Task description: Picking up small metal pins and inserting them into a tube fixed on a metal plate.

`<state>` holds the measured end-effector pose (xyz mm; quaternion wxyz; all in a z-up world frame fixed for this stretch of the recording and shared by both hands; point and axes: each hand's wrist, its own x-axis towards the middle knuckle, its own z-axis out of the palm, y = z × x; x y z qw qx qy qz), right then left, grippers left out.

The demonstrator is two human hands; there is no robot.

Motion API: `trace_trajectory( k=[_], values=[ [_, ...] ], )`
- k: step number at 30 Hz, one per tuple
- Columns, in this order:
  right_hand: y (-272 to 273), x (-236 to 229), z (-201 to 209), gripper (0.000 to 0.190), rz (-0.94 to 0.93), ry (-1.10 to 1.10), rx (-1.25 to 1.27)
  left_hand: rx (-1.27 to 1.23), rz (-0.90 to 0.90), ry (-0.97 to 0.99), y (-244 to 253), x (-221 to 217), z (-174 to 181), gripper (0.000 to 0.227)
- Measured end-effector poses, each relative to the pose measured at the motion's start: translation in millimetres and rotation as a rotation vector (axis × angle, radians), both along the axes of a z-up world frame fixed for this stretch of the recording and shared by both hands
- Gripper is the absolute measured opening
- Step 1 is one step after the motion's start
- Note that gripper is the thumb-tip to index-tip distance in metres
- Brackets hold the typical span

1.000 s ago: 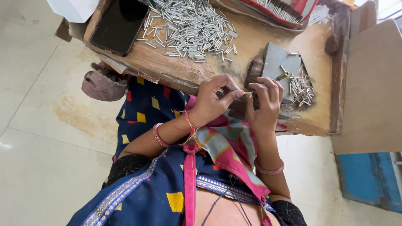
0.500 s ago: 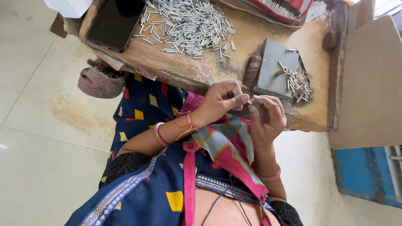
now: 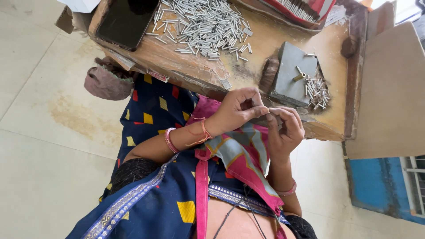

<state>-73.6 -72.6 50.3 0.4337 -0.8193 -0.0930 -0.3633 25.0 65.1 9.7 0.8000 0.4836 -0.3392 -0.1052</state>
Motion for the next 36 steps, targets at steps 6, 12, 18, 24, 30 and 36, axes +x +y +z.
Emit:
trace_trajectory(
  k=[6,12,18,24,30,36],
  values=[
    [-2.5,1.9,-5.1,0.011,0.033,-0.020,0.101,-0.066,-0.018,0.020,-2.3,2.7,-4.4,0.018],
    [-6.9,3.9,-13.0,0.009,-0.004,0.014,0.055,-0.052,-0.014,0.028,-4.0,4.7,-5.4,0.018],
    [-11.2,7.6,-26.2,0.010,0.040,0.016,0.166,-0.023,0.020,0.024,-8.2,5.5,-9.3,0.021],
    [-16.0,8.5,-34.6,0.007,0.044,0.053,0.181,-0.068,-0.008,0.068,-14.7,5.8,-16.3,0.020],
    [-20.7,10.8,-47.3,0.008,0.057,0.090,0.146,-0.079,-0.037,0.097,-15.2,3.2,-13.9,0.018],
    [-26.5,11.6,-60.9,0.011,-0.003,0.165,0.169,-0.063,-0.016,0.086,-19.9,2.1,-19.6,0.015]
  ],
)
